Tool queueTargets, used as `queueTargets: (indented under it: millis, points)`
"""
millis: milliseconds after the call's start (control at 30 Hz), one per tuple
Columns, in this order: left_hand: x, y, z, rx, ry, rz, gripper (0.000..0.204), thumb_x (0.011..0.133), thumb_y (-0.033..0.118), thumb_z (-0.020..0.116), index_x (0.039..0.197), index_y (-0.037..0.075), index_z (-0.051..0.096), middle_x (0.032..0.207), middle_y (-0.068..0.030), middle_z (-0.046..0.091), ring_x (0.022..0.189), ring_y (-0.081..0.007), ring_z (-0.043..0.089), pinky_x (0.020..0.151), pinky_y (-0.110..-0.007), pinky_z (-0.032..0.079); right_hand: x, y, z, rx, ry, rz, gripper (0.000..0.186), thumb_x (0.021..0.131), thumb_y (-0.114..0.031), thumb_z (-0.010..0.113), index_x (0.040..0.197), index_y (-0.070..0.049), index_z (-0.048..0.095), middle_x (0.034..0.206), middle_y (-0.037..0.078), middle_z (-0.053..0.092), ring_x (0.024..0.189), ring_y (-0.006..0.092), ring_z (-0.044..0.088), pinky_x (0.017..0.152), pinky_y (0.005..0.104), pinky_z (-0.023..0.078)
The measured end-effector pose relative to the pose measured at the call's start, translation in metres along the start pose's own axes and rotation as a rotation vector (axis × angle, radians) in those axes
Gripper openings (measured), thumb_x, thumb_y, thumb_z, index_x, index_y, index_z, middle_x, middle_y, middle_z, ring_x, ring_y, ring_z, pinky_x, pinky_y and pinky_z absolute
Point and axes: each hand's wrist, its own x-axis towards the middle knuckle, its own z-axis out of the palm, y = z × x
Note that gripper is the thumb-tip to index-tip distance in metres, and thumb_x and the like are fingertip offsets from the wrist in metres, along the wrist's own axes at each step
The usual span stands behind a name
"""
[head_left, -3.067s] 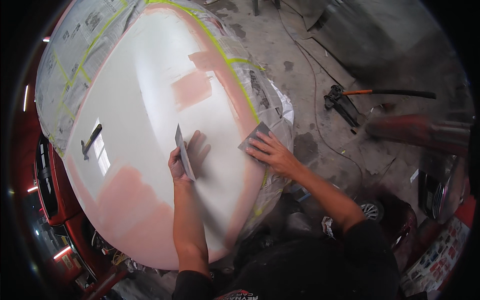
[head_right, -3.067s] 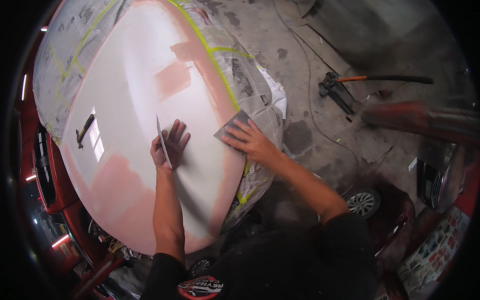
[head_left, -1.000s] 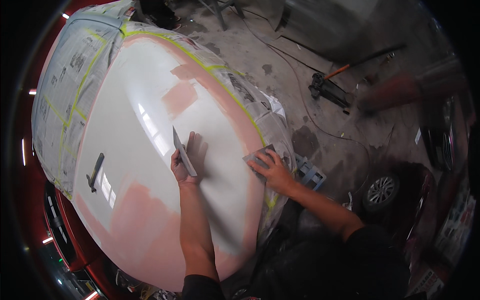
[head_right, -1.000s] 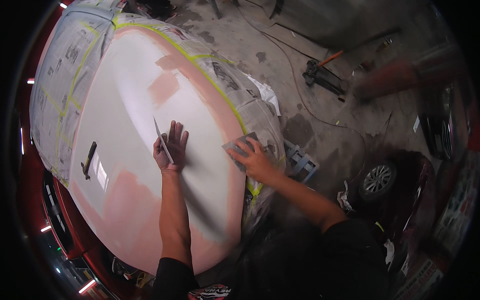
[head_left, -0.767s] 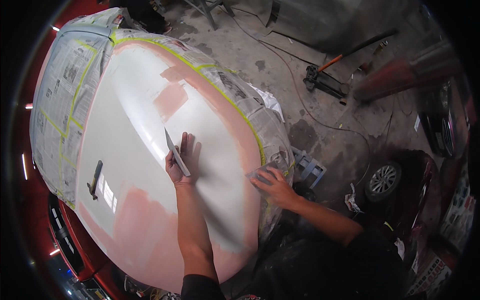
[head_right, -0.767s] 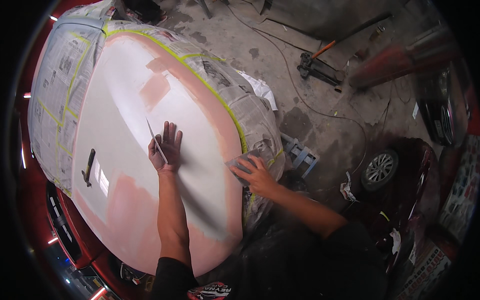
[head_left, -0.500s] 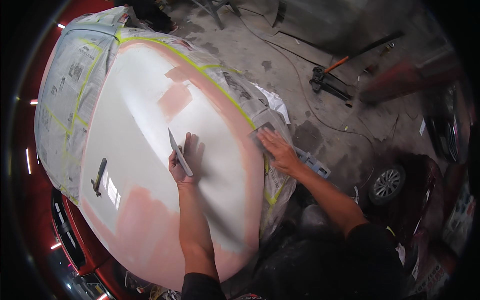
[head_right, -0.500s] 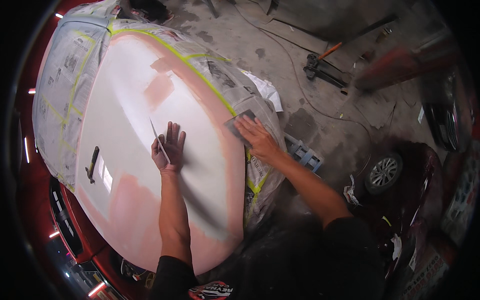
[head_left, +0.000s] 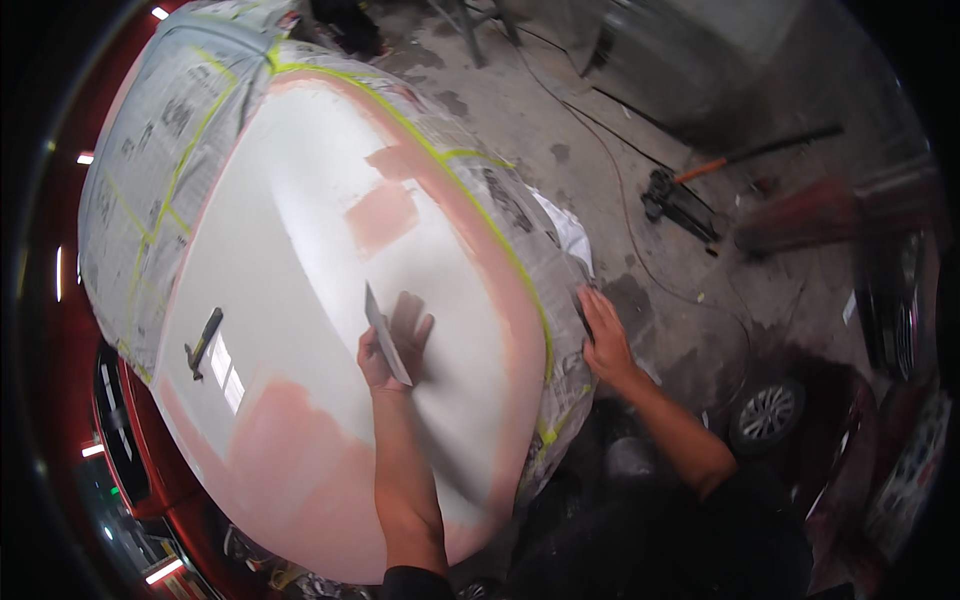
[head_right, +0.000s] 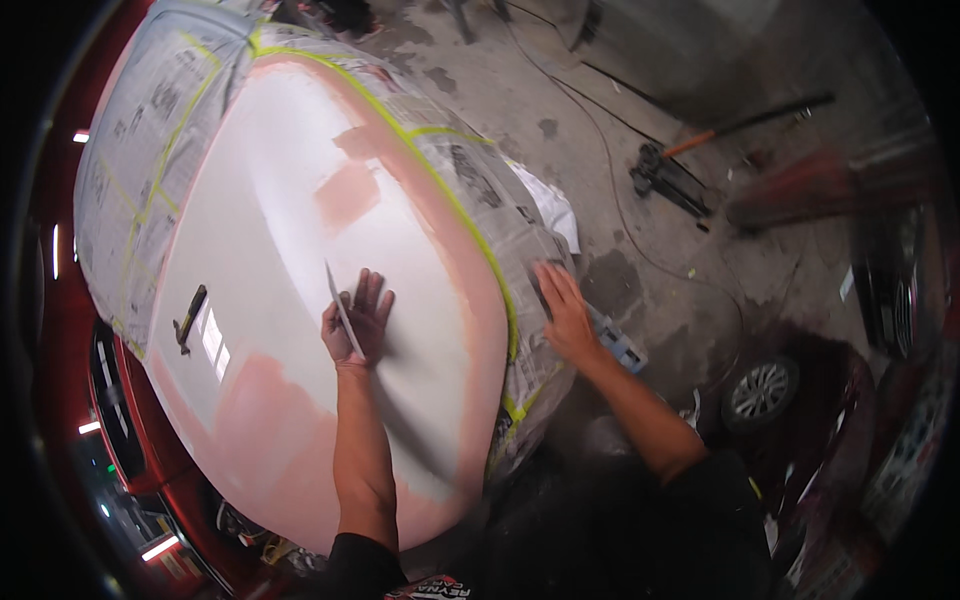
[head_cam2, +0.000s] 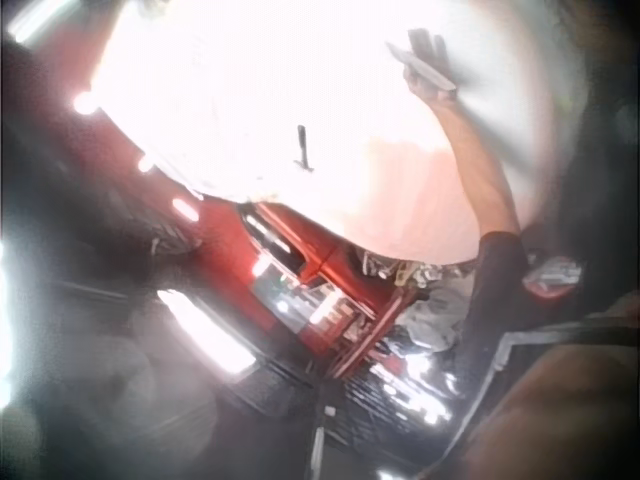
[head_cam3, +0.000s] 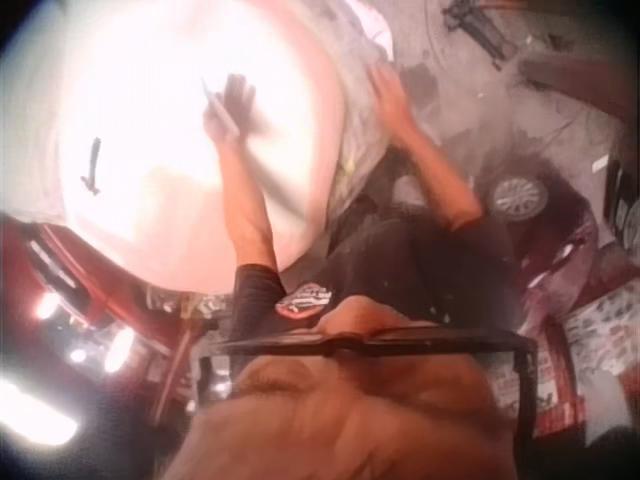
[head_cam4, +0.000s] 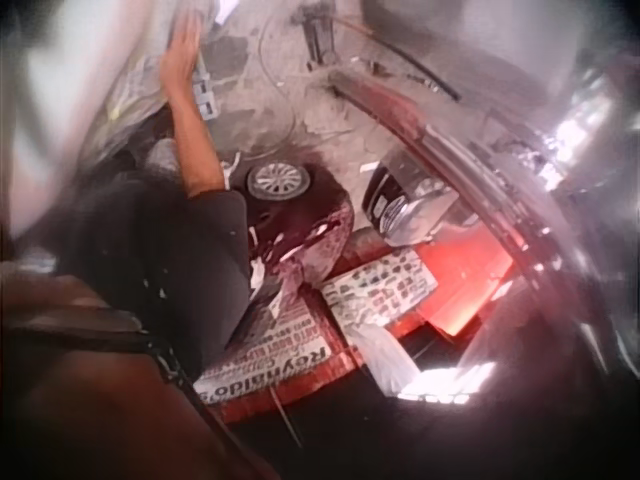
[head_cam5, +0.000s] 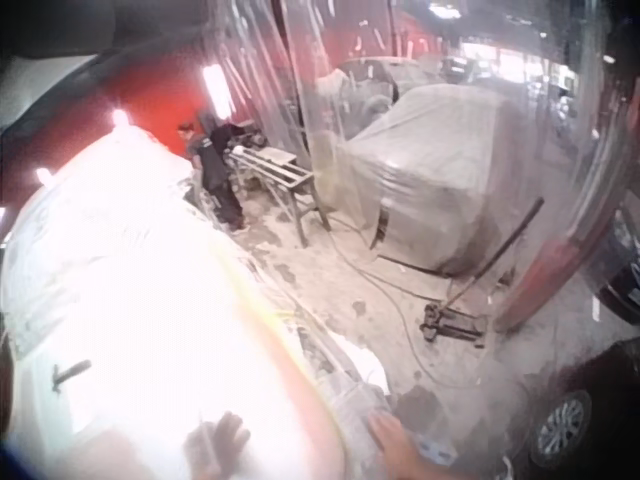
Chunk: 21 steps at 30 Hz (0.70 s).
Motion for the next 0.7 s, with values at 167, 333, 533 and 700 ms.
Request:
queueTargets:
  millis: [167,333,533,700]
  points:
    - [-0.003,0.0,0.006,0.036,0.102,0.011,0.032,0.087,0.03,0.056,0.111,0.01,0.064,0.142,-0.0175,0.054,0.138,-0.0353,0.045,0.117,-0.057,0.031,0.193,-0.017,0.036,0.03,-0.074,-0.263,0.077,0.073,0.011,0.051,0.145,-0.017,0.05,0.145,0.017,0.048,0.131,0.0397,0.045,0.111,0.0457,0.038]
    - [0.002,-0.002,0.005,-0.014,0.127,0.012,0.065,0.086,0.029,0.056,0.144,0.005,0.043,0.143,-0.0225,0.051,0.134,-0.0404,0.047,0.113,-0.059,0.039,0.338,-0.006,0.086,-0.015,-0.234,-0.435,0.08,0.074,0.011,0.049,0.146,-0.024,0.049,0.144,0.015,0.051,0.13,0.0362,0.049,0.109,0.0421,0.04]
    - [-0.001,-0.001,0.008,0.051,0.078,0.01,0.025,0.087,0.033,0.056,0.09,0.013,0.071,0.142,-0.0174,0.054,0.137,-0.0351,0.045,0.117,-0.056,0.029,0.334,-0.026,0.088,-0.003,-0.491,-0.389,0.084,0.072,0.012,0.051,0.146,-0.028,0.049,0.145,0.014,0.049,0.128,0.0369,0.05,0.11,0.0425,0.04]
    - [-0.002,-0.003,0.003,0.053,0.014,0.028,0.026,0.088,0.033,0.056,0.092,0.013,0.073,0.143,-0.0181,0.053,0.14,-0.0346,0.042,0.118,-0.056,0.028,0.231,-0.032,0.045,-0.135,-0.611,-0.381,0.083,0.072,0.007,0.062,0.144,-0.033,0.051,0.147,0.014,0.044,0.127,0.0422,0.046,0.108,0.0462,0.041]
